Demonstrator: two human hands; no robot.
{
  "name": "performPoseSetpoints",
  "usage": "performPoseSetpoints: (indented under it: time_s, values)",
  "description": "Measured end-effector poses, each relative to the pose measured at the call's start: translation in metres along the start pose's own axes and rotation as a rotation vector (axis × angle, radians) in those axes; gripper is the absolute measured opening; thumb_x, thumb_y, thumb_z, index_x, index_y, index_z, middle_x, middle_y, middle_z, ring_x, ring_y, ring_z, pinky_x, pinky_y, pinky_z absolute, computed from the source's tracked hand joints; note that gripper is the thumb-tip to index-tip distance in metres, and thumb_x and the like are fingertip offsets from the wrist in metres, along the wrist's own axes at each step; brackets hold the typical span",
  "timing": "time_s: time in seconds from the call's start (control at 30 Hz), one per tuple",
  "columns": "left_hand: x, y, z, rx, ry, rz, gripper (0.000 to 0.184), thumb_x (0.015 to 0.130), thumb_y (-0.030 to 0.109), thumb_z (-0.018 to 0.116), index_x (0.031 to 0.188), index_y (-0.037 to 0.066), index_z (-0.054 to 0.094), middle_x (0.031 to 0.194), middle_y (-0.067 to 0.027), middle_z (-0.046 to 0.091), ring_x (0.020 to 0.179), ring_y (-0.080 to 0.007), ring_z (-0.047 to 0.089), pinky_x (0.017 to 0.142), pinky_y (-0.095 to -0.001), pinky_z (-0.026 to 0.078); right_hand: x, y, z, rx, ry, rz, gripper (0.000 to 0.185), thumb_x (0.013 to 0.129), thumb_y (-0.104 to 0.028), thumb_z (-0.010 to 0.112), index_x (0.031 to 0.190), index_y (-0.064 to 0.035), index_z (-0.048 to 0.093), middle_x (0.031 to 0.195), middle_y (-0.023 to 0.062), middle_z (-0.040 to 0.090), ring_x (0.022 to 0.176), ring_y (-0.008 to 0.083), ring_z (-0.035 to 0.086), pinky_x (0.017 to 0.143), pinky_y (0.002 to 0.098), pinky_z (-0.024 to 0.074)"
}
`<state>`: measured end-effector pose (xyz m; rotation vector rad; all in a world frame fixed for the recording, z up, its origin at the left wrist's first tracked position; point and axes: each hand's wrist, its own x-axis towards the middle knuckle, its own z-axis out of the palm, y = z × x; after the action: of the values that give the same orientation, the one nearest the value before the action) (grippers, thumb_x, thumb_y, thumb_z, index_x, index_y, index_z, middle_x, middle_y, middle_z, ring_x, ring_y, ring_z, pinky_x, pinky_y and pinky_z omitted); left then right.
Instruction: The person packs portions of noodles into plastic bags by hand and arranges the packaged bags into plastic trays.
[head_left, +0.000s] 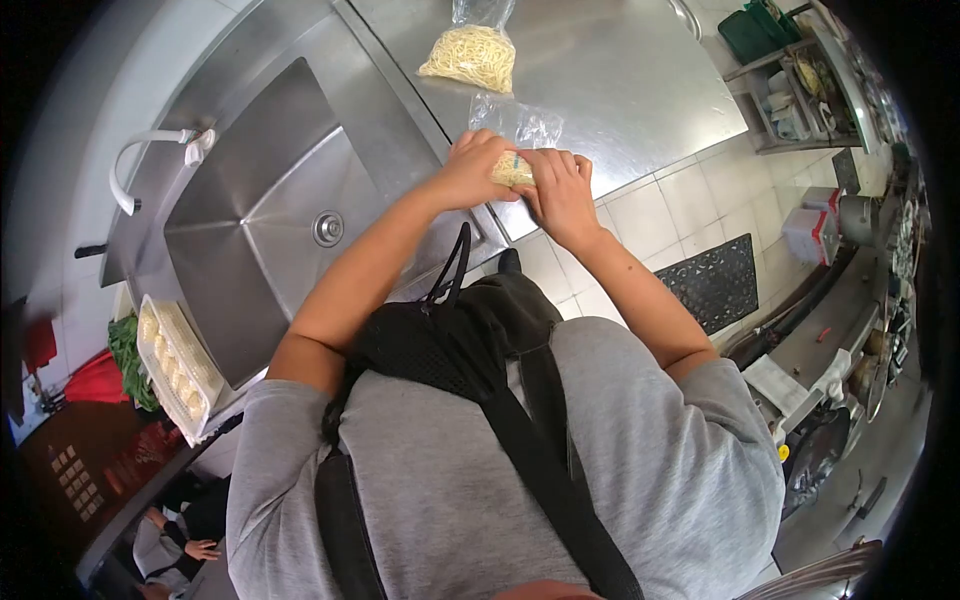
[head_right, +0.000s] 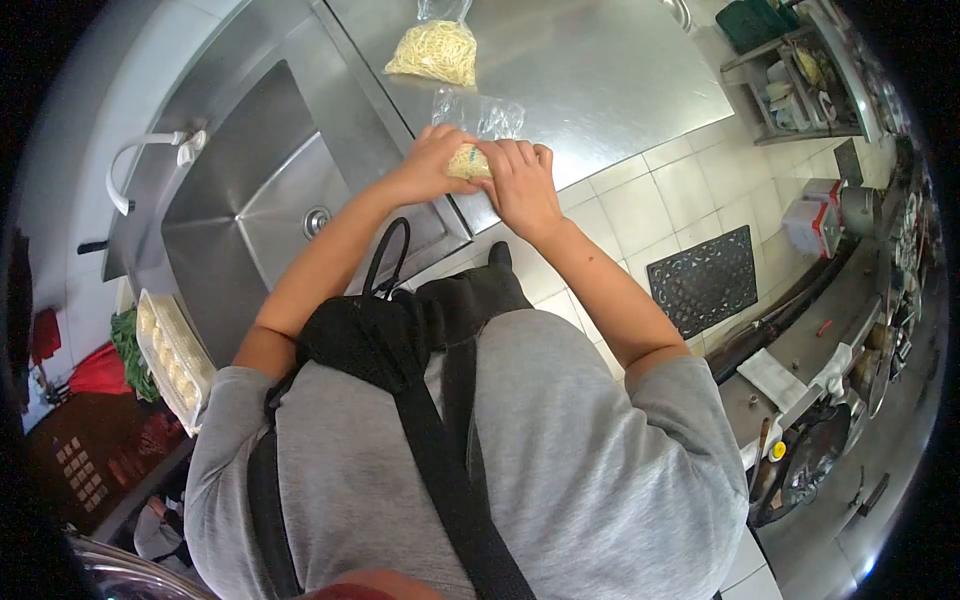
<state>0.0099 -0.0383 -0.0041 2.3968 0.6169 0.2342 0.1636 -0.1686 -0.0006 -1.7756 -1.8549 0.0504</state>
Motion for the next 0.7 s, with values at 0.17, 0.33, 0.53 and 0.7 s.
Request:
performPoseSetpoints:
  time_s: [0.17, 0.33, 0.53, 0.7]
  values:
    - [-0.015, 0.010, 0.000, 0.011, 0.007, -0.194, 0.059, 0.076, 0.042, 0.077, 0.124, 0.012, 0.060, 0.117, -0.0085, 0.055, 0.109, -0.0306, 0.047, 0.103, -0.0409, 0.032, 0.011, 0.006, -0.003, 0.018, -0.124, 0.090, 0.029, 0.093, -0.037, 0.056, 0.104, -0.0126, 0.067, 0.100, 0.0060, 0.064, 0.097, 0.0266, 0.055, 0.089, 0.0455, 0.0326]
    - [-0.017, 0.045, 0.006, 0.370, 0.303, 0.073, 0.052, 0.076, 0.042, 0.075, 0.113, 0.007, 0.065, 0.115, -0.0081, 0.057, 0.110, -0.0281, 0.049, 0.099, -0.0421, 0.036, 0.038, 0.038, 0.020, -0.130, -0.040, 0.069, 0.029, 0.096, -0.034, 0.050, 0.095, -0.0152, 0.072, 0.090, 0.0048, 0.066, 0.096, 0.0275, 0.055, 0.090, 0.0473, 0.0313]
    - [0.025, 0.015, -0.011, 0.110, 0.036, -0.206, 0.056, 0.074, 0.054, 0.074, 0.100, 0.005, 0.071, 0.099, -0.0153, 0.067, 0.099, -0.0313, 0.061, 0.086, -0.0416, 0.046, 0.024, 0.058, 0.029, 0.543, 0.307, 0.396, 0.036, 0.096, -0.028, 0.057, 0.118, -0.0005, 0.059, 0.107, 0.0190, 0.062, 0.100, 0.0265, 0.058, 0.086, 0.0380, 0.0460]
    - [0.046, -0.011, 0.003, -0.191, -0.100, -0.298, 0.063, 0.075, 0.059, 0.072, 0.095, -0.001, 0.073, 0.085, -0.0196, 0.070, 0.077, -0.0316, 0.068, 0.069, -0.0418, 0.051, -0.014, -0.021, -0.018, 1.398, -0.228, 0.918, 0.041, 0.099, -0.035, 0.054, 0.123, -0.0024, 0.051, 0.098, 0.0092, 0.064, 0.077, 0.0173, 0.064, 0.068, 0.0284, 0.0497]
